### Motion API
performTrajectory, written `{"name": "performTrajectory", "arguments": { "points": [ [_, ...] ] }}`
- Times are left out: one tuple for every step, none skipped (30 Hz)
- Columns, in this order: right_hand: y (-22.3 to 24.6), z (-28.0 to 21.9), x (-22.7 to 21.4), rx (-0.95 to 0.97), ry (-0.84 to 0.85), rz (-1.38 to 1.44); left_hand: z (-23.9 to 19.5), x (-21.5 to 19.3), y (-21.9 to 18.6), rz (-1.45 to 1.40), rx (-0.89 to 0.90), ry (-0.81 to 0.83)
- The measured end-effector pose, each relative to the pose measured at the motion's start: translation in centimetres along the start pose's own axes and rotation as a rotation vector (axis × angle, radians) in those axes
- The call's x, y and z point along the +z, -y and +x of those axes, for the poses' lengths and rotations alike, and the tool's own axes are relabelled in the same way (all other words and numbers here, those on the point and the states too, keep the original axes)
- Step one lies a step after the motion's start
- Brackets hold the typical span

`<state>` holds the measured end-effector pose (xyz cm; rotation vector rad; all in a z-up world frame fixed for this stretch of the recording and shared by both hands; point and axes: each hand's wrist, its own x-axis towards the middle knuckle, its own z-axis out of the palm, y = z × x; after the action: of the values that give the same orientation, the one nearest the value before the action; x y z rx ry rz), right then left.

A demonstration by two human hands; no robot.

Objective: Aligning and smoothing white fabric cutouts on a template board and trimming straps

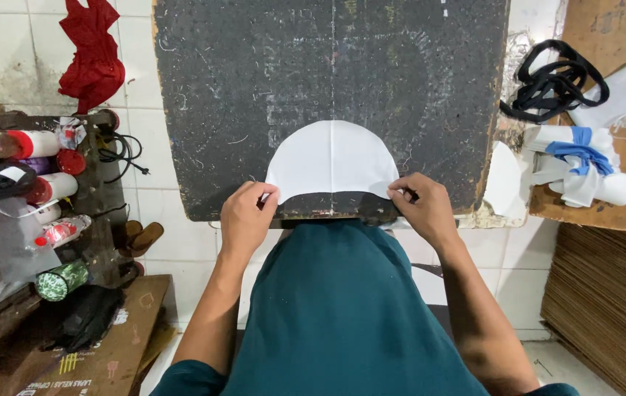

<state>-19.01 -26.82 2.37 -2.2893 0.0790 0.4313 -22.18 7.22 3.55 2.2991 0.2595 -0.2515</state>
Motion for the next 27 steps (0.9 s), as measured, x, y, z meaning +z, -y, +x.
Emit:
{"name": "performTrajectory", "arguments": {
  "points": [
    [0.4, -0.1, -0.1, -0.002, 0.000, 0.000, -0.1, 0.0, 0.2, 0.000, 0.000, -0.002],
    [0.7, -0.3, -0.2, 0.009, 0.014, -0.007, -0.2, 0.1, 0.3, 0.006, 0.015, 0.002],
    [1.1, -0.4, -0.3, 0.019, 0.028, -0.014, -0.4, 0.1, 0.4, 0.012, 0.029, 0.006],
    [0.9, -0.5, -0.3, 0.019, 0.026, -0.014, -0.4, 0.1, 0.5, 0.011, 0.031, 0.005],
    [0.8, -0.5, -0.3, 0.024, 0.032, -0.023, -0.5, 0.1, 0.5, 0.013, 0.036, 0.015],
    [0.7, -0.5, -0.3, 0.028, 0.038, -0.032, -0.6, 0.0, 0.6, 0.014, 0.040, 0.023],
    [0.3, -0.5, -0.3, 0.026, 0.037, -0.032, -0.7, 0.0, 0.5, 0.014, 0.041, 0.022],
    [-0.1, -0.5, -0.3, 0.018, 0.041, -0.018, -0.8, 0.0, 0.5, 0.017, 0.059, 0.011],
    [-0.4, -0.5, -0.4, 0.010, 0.046, -0.005, -0.8, 0.0, 0.4, 0.021, 0.077, 0.000],
    [-0.3, -0.5, -0.4, 0.009, 0.043, -0.005, -0.9, 0.1, 0.5, 0.020, 0.080, -0.001],
    [-0.1, -0.6, -0.4, 0.002, 0.054, -0.008, -1.0, 0.2, 0.6, 0.034, 0.088, -0.008],
    [0.0, -0.6, -0.5, -0.006, 0.065, -0.012, -1.1, 0.3, 0.7, 0.048, 0.096, -0.015],
    [0.2, -0.7, -0.5, -0.006, 0.063, -0.012, -1.1, 0.4, 0.8, 0.048, 0.098, -0.016],
    [0.4, -0.7, -0.6, -0.020, 0.074, -0.030, -1.2, 0.5, 1.0, 0.056, 0.110, -0.028],
    [0.6, -0.8, -0.6, -0.034, 0.086, -0.048, -1.3, 0.6, 1.1, 0.065, 0.122, -0.039],
    [0.9, -0.9, -0.9, -0.036, 0.085, -0.048, -1.3, 0.9, 1.1, 0.065, 0.124, -0.041],
    [1.2, -1.1, -1.2, -0.041, 0.097, -0.180, -1.4, 1.1, 1.2, 0.171, 0.150, -0.094],
    [1.6, -1.2, -1.4, -0.047, 0.108, -0.312, -1.4, 1.3, 1.2, 0.277, 0.177, -0.148],
    [-0.3, -1.1, -0.4, -0.050, 0.106, -0.312, -1.3, 2.6, 1.9, 0.277, 0.179, -0.151],
    [-2.2, -1.1, 0.7, -0.210, -0.030, -0.415, -1.2, 3.9, 2.7, 0.360, 0.294, -0.238],
    [-4.1, -1.1, 1.7, -0.371, -0.167, -0.515, -1.2, 5.2, 3.5, 0.443, 0.409, -0.326],
    [-3.5, -1.4, 2.8, -0.371, -0.166, -0.514, -1.4, 6.2, 1.8, 0.444, 0.408, -0.326],
    [-2.9, -1.6, 3.8, -0.570, -0.185, -0.506, -1.6, 7.1, 0.1, 0.368, 0.577, -0.279],
    [-2.3, -1.5, 4.8, -0.771, -0.211, -0.495, -1.6, 8.0, -1.7, 0.289, 0.747, -0.235],
    [-1.2, -2.4, 5.2, -0.774, -0.213, -0.495, -1.6, 8.5, -2.3, 0.291, 0.748, -0.239],
    [-0.1, -3.4, 5.7, -0.661, -0.069, -0.612, -1.8, 8.9, -2.9, 0.365, 0.748, -0.073],
    [1.0, -4.3, 6.2, -0.543, 0.075, -0.725, -1.9, 9.4, -3.4, 0.437, 0.744, 0.093]
  ]
}}
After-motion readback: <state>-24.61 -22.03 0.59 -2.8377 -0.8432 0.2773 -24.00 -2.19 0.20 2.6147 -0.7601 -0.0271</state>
